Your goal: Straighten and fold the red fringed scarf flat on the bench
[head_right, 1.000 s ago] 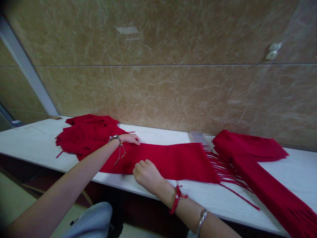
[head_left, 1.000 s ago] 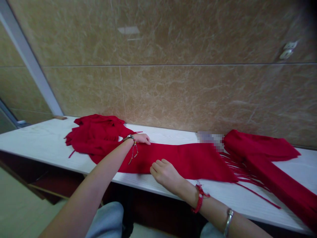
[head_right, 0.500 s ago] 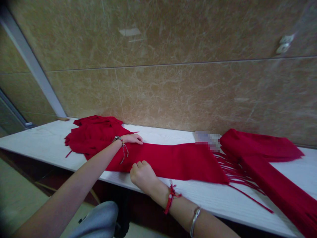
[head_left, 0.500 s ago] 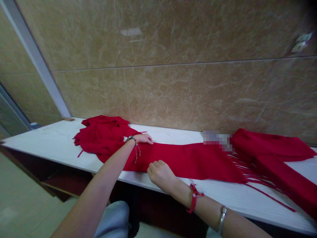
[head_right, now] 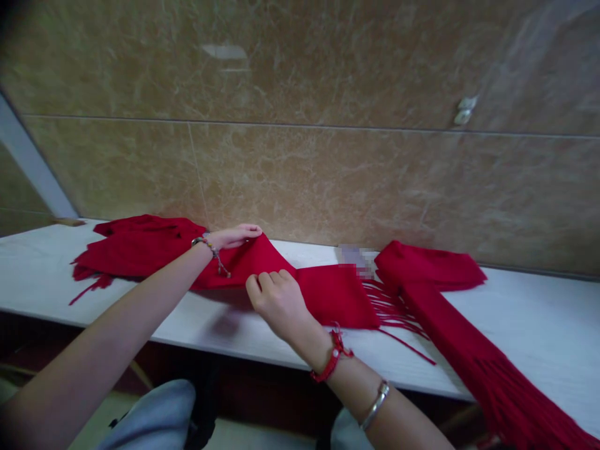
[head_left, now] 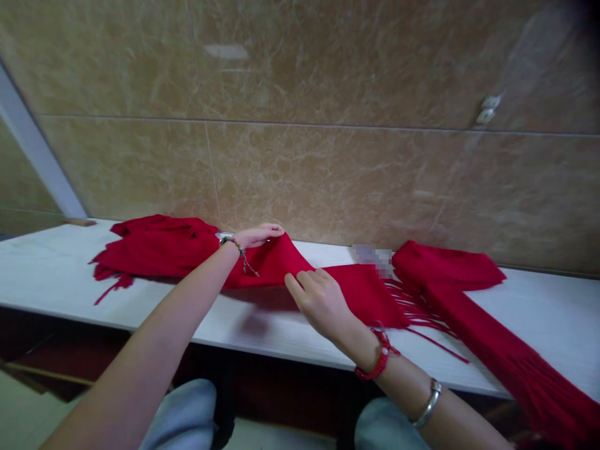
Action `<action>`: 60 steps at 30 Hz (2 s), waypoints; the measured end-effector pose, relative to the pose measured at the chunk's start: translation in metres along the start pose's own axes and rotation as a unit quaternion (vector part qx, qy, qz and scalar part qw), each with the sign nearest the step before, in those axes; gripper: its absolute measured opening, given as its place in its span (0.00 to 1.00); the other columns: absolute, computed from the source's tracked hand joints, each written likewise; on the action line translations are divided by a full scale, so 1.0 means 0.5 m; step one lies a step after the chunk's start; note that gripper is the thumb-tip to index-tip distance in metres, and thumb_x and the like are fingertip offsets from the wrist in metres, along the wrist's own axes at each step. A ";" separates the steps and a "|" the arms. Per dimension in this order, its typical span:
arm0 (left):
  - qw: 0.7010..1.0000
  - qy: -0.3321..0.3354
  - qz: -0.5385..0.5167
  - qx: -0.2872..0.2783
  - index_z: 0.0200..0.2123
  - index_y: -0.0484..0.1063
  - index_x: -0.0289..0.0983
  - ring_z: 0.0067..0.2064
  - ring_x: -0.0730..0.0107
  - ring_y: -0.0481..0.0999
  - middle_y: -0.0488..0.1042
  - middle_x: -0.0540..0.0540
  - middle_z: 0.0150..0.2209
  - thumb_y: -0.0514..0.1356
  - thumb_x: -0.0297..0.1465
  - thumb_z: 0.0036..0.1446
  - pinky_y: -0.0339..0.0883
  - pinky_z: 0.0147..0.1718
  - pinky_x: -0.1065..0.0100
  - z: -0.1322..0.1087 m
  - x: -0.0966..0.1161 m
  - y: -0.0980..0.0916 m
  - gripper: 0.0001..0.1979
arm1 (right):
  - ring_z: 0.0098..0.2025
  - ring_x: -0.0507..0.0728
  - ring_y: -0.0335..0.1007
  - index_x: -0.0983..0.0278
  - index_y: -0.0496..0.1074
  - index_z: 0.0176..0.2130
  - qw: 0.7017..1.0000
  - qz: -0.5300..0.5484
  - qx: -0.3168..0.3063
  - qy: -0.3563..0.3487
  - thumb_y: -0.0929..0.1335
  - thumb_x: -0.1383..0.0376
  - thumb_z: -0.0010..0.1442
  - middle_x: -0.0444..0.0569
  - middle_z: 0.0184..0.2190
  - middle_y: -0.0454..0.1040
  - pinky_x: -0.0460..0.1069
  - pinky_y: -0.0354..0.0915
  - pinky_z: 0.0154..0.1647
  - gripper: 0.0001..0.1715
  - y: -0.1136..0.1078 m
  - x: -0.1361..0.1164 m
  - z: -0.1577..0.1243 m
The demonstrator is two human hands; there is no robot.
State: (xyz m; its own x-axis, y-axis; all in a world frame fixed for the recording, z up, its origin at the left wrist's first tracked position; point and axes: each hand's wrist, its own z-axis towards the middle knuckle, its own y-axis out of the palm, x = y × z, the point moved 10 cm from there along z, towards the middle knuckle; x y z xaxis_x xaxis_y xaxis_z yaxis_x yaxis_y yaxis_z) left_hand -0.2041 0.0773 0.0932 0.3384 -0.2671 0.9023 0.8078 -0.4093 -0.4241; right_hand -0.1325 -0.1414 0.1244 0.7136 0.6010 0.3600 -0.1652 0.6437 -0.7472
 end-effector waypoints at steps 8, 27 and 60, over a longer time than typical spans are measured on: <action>0.996 -0.017 -0.053 -0.070 0.29 0.67 0.33 0.28 0.74 0.70 0.71 0.50 0.26 0.62 0.31 0.46 0.62 0.31 0.71 0.125 0.118 0.188 0.08 | 0.25 0.53 0.59 0.67 0.68 0.36 0.996 -0.078 0.034 -0.008 0.58 0.74 0.61 0.48 0.24 0.68 0.50 0.48 0.27 0.12 -0.064 0.121 -0.138; 0.983 -0.006 0.109 -0.149 0.37 0.70 0.35 0.31 0.71 0.71 0.74 0.50 0.29 0.60 0.29 0.42 0.63 0.31 0.72 0.287 0.069 0.452 0.14 | 0.24 0.52 0.59 0.64 0.65 0.27 0.997 -0.035 -0.031 0.069 0.64 0.76 0.55 0.43 0.22 0.67 0.49 0.47 0.28 0.10 0.025 0.250 -0.341; 0.940 0.077 0.327 -0.054 0.43 0.71 0.33 0.28 0.71 0.67 0.71 0.50 0.26 0.55 0.34 0.51 0.58 0.28 0.73 0.224 0.067 0.416 0.17 | 0.43 0.61 0.71 0.70 0.67 0.49 0.967 -0.068 -0.153 0.192 0.60 0.78 0.55 0.62 0.47 0.70 0.53 0.69 0.38 0.22 0.101 0.256 -0.351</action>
State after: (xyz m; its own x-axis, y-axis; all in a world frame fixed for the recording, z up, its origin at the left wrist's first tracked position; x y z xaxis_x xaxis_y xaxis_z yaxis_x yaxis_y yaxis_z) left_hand 0.0292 0.0810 0.0438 0.6654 -0.6122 0.4272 0.3941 -0.1979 -0.8975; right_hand 0.0700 -0.1152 0.0347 0.9245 0.2620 0.2769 0.1161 0.4983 -0.8592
